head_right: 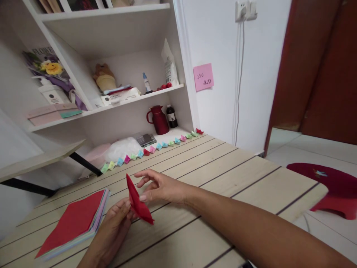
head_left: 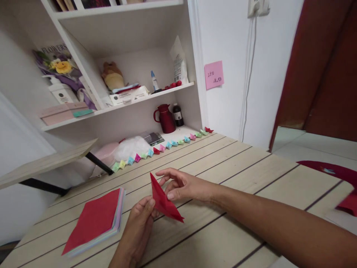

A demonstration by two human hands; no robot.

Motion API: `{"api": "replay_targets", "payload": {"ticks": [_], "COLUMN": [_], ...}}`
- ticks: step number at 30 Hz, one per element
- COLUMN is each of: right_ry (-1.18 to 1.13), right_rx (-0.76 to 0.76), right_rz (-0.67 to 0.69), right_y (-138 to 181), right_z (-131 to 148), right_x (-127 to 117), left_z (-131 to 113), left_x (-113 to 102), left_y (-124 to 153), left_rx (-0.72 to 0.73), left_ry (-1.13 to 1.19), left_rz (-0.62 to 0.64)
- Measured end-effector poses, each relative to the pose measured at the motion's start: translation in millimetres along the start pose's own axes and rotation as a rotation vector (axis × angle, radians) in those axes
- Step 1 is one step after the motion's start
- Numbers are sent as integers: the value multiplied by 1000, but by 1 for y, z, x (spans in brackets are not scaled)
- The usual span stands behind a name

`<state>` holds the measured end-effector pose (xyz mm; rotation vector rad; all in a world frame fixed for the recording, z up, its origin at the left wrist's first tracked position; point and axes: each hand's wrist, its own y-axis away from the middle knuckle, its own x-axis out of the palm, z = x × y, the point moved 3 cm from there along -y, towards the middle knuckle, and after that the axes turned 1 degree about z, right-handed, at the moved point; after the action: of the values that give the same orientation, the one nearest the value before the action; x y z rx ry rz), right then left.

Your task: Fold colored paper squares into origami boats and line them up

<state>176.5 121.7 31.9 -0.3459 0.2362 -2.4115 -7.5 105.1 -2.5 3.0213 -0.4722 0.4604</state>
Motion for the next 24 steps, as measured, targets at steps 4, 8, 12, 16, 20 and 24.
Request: {"api": "replay_targets", "payload": {"ticks": [4, 8, 12, 16, 20, 24], "right_ry": [-14, 67, 245, 364, 648, 917], "right_rx": [4, 27, 54, 73, 49, -16], "right_rz": [39, 32, -10, -61, -156, -204], "right_y": [0, 2, 4, 4, 3, 1], "right_z": [-1, -3, -4, -7, -13, -23], "right_x": [4, 8, 11, 11, 4, -2], "left_z": [1, 1, -2, -4, 0, 5], "left_x": [0, 1, 4, 7, 8, 0], "left_y": [-1, -1, 0, -3, -8, -11], "left_rx": [-13, -5, -13, -3, 11, 49], "left_ry": [-2, -55, -199, -439, -425, -327], "left_rz": [8, 0, -48, -72, -82, -198]}}
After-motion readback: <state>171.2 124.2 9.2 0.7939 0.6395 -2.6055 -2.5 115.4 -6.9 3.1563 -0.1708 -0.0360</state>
